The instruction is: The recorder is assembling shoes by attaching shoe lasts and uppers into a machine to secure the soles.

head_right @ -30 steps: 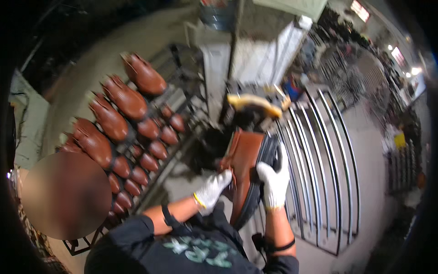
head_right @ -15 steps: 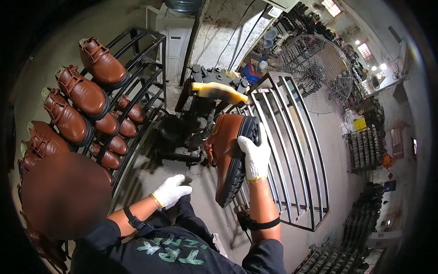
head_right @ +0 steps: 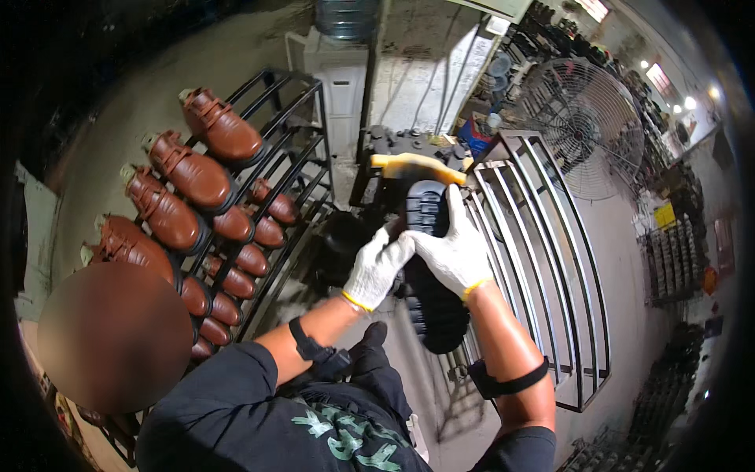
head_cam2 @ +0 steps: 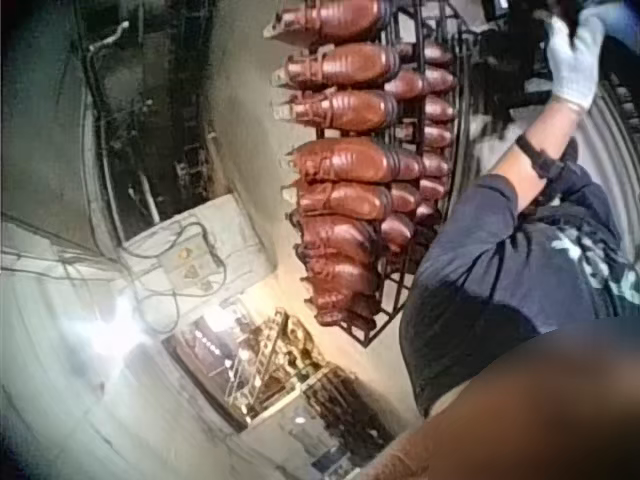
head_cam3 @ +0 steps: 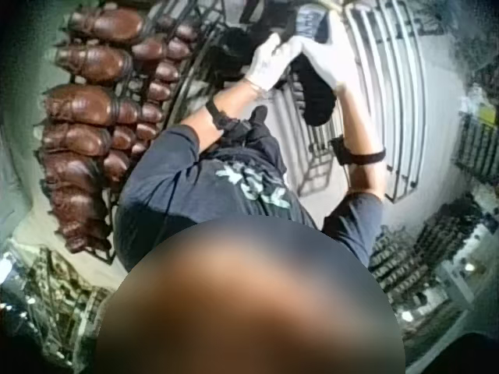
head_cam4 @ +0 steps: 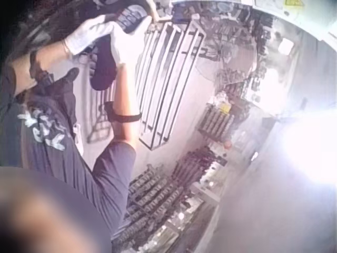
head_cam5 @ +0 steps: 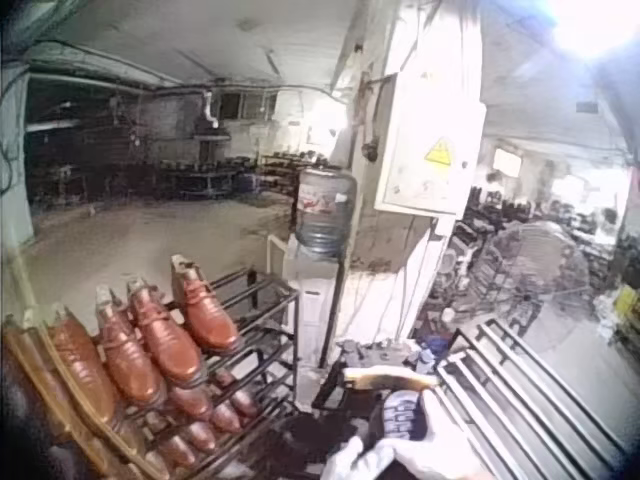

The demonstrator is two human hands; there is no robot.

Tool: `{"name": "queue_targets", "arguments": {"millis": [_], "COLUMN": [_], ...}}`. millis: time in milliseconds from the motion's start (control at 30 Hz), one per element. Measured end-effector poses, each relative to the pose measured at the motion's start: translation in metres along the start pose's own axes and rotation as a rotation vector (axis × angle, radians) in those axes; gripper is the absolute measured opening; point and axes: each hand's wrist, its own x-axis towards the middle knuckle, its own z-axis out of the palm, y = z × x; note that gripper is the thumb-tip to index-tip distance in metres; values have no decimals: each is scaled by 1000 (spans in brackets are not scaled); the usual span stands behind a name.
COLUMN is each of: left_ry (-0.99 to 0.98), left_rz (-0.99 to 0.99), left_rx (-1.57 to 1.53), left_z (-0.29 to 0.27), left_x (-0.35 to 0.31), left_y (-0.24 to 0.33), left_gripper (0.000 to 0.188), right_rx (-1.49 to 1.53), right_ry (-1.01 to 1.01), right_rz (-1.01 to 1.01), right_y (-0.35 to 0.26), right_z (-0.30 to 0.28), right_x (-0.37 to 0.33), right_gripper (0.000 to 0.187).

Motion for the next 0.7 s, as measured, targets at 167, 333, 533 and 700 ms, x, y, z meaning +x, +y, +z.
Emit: {"name": "queue_targets", "arguments": {"millis": [167,333,533,700], "left_ry": [125,239,401,466], "left_rz": [318,185,-10,199], "left_rx": [995,878,690,713], "left_z": [57,65,45,70], "left_x": [-36,-41,-65,-57], "left_y": [-14,-3,-10,-35], "left_gripper": [54,65,43,36], "right_rx": [1057,1204,1235,1155], "right_ry": [-466,-428,-408,-416], "right_rz": [603,617,566,519], "right_y": [26,14,17,33], "right_z": [-4,5,-7,1], "right_x": [-29,-32,-37,-53], "right_gripper": [40,39,50,47]}}
